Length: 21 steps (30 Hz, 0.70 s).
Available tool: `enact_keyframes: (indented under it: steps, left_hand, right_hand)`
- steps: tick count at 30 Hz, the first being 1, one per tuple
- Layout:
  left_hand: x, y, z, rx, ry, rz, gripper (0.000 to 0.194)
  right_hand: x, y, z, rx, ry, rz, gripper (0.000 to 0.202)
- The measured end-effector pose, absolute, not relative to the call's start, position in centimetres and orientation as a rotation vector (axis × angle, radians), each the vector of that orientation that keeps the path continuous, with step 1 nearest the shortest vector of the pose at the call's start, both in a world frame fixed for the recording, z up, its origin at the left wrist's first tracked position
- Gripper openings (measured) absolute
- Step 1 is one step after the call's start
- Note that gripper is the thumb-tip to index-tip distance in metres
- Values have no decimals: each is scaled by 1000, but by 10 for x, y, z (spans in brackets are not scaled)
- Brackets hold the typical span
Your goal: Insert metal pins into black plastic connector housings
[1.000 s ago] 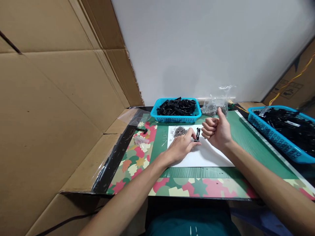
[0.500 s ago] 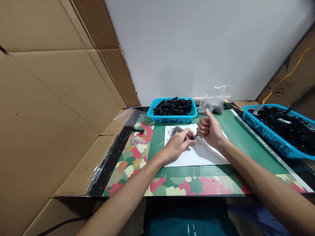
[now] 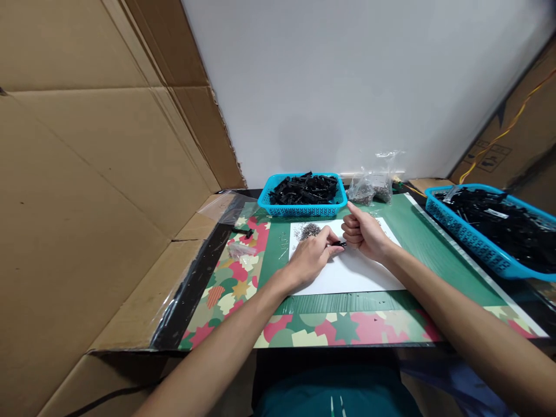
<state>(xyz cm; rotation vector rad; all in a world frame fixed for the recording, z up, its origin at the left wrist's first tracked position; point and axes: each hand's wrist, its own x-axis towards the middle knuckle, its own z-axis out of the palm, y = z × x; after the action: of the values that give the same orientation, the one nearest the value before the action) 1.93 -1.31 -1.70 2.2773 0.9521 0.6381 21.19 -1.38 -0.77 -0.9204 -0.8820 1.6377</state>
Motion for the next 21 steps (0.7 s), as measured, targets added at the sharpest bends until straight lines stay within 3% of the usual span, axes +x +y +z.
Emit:
enact_keyframes:
  steps: [9,21]
  left_hand:
    - [21,-19,-21,2463,927,618,9]
    - [22,-17,-29,2510,872,642,11]
  right_hand:
    - [203,-9,10,-703,-721,1655,74]
    - [198,-10,15,-720,-729,1686,74]
